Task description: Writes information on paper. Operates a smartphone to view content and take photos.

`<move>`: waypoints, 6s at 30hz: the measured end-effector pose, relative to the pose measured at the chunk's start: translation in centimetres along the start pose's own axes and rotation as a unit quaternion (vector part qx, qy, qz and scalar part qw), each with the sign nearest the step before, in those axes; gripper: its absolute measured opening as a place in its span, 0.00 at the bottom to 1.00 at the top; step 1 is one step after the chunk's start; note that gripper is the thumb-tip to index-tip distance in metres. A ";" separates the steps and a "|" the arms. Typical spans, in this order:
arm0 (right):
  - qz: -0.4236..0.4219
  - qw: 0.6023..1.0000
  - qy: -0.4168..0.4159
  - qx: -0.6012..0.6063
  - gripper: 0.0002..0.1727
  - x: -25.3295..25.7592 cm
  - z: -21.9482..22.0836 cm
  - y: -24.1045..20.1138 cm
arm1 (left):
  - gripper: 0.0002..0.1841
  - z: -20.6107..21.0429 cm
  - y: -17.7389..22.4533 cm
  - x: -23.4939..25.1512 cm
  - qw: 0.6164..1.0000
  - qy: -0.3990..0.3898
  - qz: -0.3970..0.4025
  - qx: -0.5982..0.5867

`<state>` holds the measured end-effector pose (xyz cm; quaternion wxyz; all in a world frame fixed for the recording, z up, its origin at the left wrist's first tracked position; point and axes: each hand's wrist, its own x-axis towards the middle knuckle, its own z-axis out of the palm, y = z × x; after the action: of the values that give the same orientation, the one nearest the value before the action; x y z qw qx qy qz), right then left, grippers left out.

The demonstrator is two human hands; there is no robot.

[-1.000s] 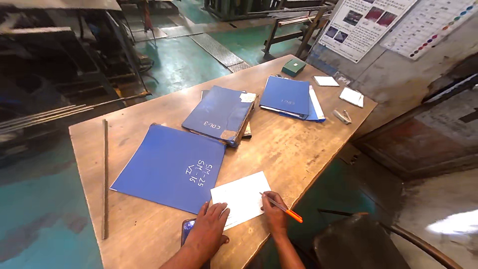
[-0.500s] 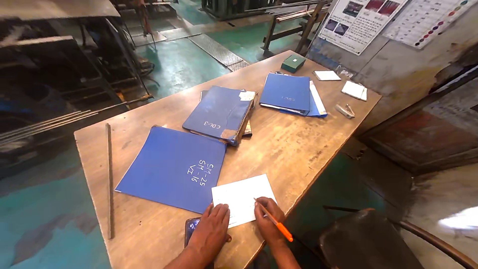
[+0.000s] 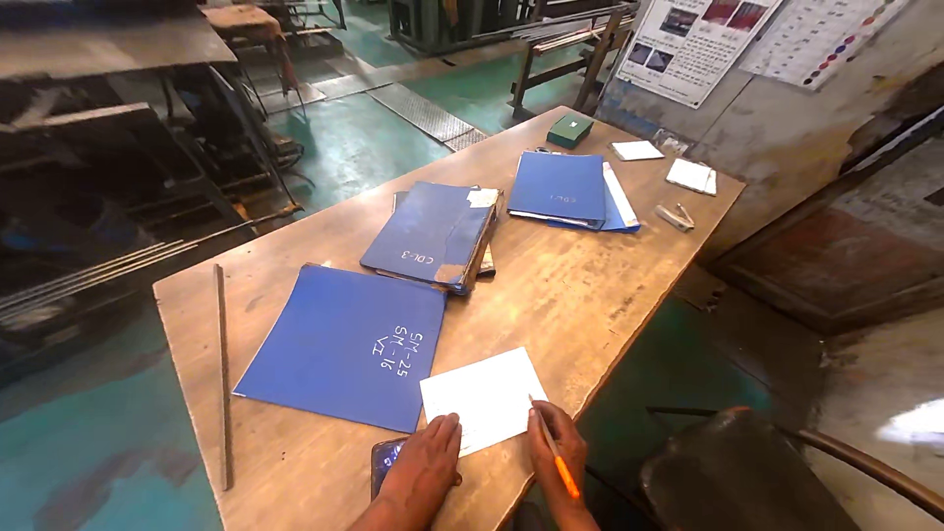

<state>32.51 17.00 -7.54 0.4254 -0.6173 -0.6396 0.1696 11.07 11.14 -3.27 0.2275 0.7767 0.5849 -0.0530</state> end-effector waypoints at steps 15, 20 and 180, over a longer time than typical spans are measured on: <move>0.031 0.998 -0.045 0.016 0.08 1.8 2.1 -0.6 | 0.33 -0.9 0.1 0.7 0.999 -0.031 0.008 -0.018; 0.021 0.999 -0.044 0.009 0.08 1.9 2.3 0.0 | 0.32 -0.9 0.1 0.9 0.999 -0.032 0.006 -0.028; 0.087 0.982 -0.024 0.166 0.09 1.3 -1.2 2.9 | 0.50 -0.6 -0.4 -0.1 0.986 0.075 -0.149 0.002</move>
<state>35.50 18.36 -8.57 0.4901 -0.5871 -0.5561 0.3252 10.53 11.37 -2.77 0.1711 0.6827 0.7098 -0.0288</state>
